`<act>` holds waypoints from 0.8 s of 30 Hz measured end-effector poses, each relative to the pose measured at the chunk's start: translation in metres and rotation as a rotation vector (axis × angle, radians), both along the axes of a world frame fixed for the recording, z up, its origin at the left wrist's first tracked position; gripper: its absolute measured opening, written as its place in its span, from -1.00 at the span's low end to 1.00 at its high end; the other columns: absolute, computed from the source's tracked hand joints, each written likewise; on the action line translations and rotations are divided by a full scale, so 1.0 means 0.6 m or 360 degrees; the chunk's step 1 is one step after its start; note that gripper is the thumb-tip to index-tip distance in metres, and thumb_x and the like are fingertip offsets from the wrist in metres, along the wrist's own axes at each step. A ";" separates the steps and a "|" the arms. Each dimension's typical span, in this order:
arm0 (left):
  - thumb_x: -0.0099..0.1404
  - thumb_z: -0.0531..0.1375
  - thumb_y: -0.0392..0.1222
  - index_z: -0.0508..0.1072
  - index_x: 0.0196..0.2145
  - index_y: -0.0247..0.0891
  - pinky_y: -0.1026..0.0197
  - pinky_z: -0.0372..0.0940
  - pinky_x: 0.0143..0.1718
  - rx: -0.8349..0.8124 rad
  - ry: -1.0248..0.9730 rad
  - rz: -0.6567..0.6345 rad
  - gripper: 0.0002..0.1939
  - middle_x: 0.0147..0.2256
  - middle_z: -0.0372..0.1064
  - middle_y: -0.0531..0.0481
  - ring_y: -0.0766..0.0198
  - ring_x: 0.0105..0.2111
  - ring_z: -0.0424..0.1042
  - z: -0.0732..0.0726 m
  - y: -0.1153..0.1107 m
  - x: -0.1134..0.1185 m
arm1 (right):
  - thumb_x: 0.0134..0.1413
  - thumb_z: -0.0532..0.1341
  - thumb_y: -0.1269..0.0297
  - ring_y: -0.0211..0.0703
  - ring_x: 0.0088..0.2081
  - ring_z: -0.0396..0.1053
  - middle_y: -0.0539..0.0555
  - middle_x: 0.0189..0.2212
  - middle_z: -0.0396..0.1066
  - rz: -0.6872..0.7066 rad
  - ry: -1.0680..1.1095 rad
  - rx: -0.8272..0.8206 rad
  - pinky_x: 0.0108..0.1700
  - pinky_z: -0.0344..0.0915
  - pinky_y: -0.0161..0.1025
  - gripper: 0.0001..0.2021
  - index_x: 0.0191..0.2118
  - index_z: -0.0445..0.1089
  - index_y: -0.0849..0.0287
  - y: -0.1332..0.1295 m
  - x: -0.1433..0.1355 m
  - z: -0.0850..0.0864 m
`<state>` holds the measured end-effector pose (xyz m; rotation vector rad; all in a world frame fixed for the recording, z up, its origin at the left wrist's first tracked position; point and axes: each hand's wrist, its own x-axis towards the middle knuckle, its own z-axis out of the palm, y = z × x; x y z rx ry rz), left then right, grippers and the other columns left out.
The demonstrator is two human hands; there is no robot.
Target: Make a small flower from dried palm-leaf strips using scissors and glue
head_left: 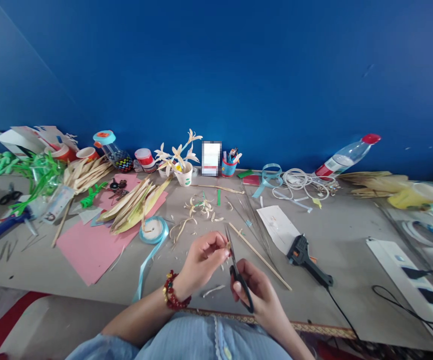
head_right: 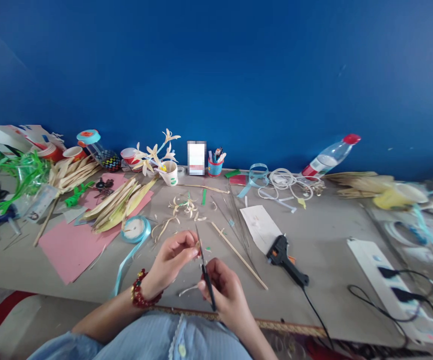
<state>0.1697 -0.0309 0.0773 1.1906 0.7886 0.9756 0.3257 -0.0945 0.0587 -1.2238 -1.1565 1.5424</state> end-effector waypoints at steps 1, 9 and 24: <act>0.24 0.15 -0.23 0.26 -0.50 -0.26 0.25 0.18 -0.33 -0.0002 -0.0006 -0.0002 -0.82 -0.43 0.23 0.04 0.30 -0.40 0.22 0.000 0.000 0.000 | -0.06 0.30 -0.24 -0.31 -0.56 0.09 -0.08 -0.61 0.21 -0.0003 0.0004 0.0005 -0.50 0.02 -0.35 -0.48 -0.44 0.19 0.15 -0.001 0.000 0.000; 0.25 0.15 -0.25 0.27 -0.49 -0.26 0.25 0.18 -0.31 0.0020 -0.0045 -0.0037 -0.83 -0.42 0.23 0.03 0.30 -0.39 0.24 0.002 0.000 -0.001 | -0.04 0.28 -0.25 -0.32 -0.57 0.10 -0.08 -0.62 0.22 -0.0008 0.0058 0.0013 -0.50 0.03 -0.35 -0.48 -0.45 0.18 0.14 -0.003 0.000 -0.002; 0.25 0.19 -0.21 0.33 -0.46 -0.29 0.25 0.21 -0.30 -0.0129 -0.0026 -0.0311 -0.84 -0.44 0.31 0.01 0.30 -0.40 0.29 0.013 0.008 -0.019 | -0.09 0.41 -0.03 -0.32 -0.55 0.19 -0.03 -0.53 0.34 -0.0240 0.0167 0.0052 -0.57 0.06 -0.38 -0.60 -0.38 0.29 0.15 0.005 0.018 -0.004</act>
